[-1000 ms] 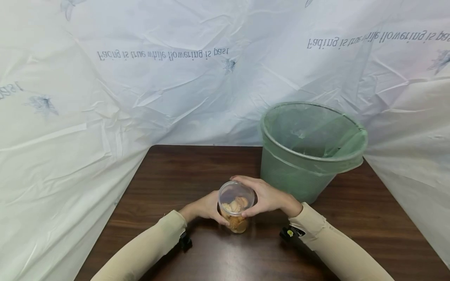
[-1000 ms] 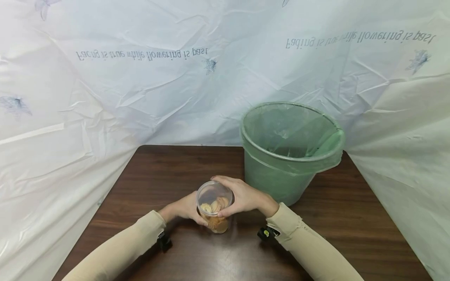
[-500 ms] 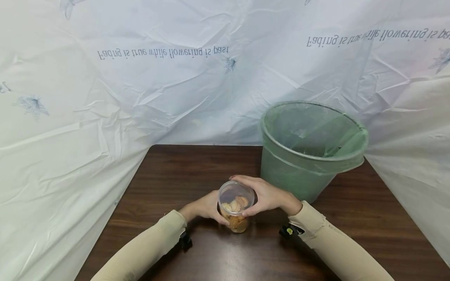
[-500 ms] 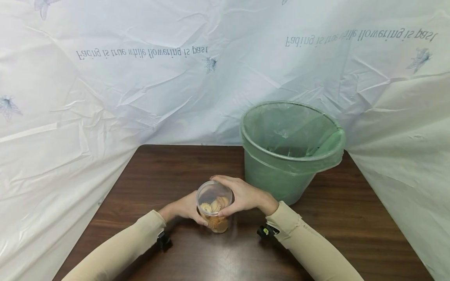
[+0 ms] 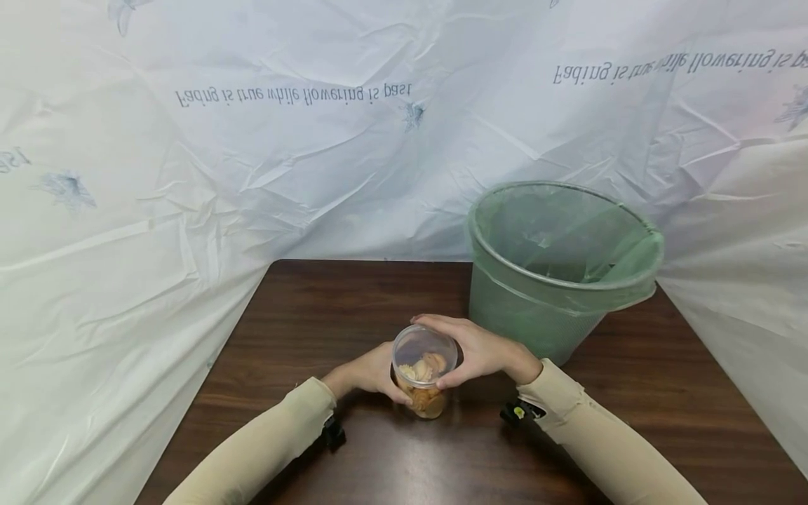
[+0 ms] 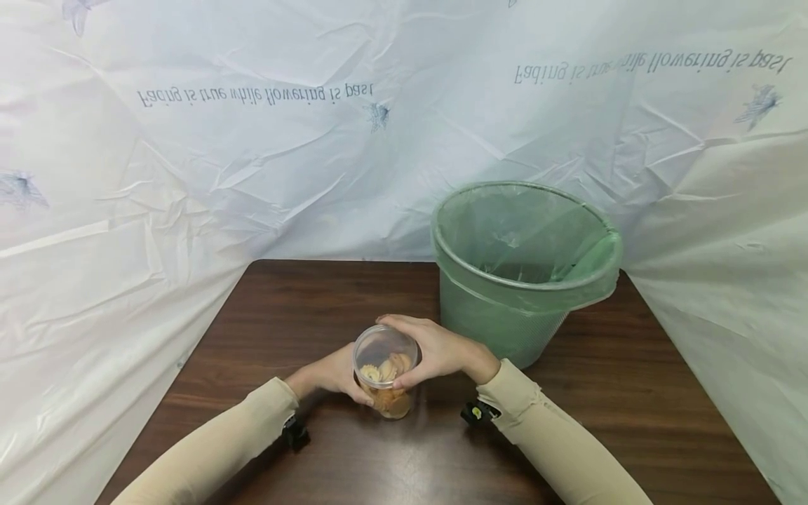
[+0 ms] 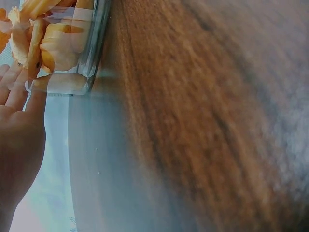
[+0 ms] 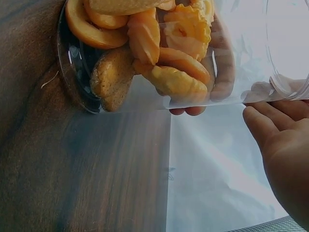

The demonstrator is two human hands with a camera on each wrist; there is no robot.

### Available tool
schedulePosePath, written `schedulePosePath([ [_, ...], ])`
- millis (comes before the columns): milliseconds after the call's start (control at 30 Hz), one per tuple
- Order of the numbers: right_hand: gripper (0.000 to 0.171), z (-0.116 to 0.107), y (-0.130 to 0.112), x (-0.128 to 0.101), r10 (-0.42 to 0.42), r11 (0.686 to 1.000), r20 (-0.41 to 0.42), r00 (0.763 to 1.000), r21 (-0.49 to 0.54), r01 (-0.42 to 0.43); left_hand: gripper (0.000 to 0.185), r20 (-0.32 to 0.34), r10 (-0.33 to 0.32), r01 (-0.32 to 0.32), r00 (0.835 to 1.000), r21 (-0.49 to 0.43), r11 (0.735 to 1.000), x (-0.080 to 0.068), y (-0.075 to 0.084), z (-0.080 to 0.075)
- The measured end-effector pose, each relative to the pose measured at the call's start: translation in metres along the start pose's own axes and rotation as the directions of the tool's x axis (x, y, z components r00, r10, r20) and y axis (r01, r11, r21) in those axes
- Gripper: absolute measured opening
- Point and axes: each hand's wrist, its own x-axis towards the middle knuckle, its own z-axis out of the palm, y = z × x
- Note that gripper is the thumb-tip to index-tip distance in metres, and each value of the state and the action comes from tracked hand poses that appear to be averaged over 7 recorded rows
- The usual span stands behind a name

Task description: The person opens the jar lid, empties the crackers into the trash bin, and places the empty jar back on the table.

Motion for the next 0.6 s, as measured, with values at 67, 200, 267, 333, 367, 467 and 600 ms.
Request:
schedulePosePath([
  [67,0.097,-0.0003,-0.0005,0.0005,0.0,1.0,0.003,1.0,-0.001,0.0,0.099,0.002,0.005,-0.005,1.0,0.001,1.0,-0.0003,0.0004,-0.0005],
  [200,0.097,-0.0015,-0.002,0.0012,0.007,1.0,0.007,1.0,0.0,-0.007,0.099,0.001,0.009,-0.009,1.0,0.003,1.0,-0.0007,0.001,-0.0018],
  [267,0.097,-0.0022,-0.0027,0.0016,0.013,1.0,0.011,1.0,0.005,-0.014,0.098,0.002,0.012,-0.012,1.0,0.01,1.0,-0.0008,0.0014,-0.0024],
  [333,0.098,-0.0027,-0.0027,0.0015,0.015,1.0,0.014,1.0,0.006,-0.015,0.098,0.003,0.002,-0.003,1.0,0.01,1.0,-0.0006,0.0014,-0.0029],
  [367,0.098,-0.0029,-0.0023,0.0015,0.016,1.0,0.015,1.0,0.007,-0.016,0.098,0.004,-0.001,0.001,1.0,0.013,1.0,-0.0004,0.0014,-0.0029],
  [467,0.098,-0.0031,-0.0012,0.0011,0.018,1.0,0.017,1.0,0.009,-0.019,0.097,0.004,-0.013,0.013,1.0,0.013,1.0,0.0002,0.0014,-0.003],
  [600,0.099,-0.0034,-0.0004,0.0009,0.021,1.0,0.018,1.0,0.011,-0.021,0.097,0.0,-0.022,0.022,1.0,0.012,1.0,0.0007,0.0015,-0.0031],
])
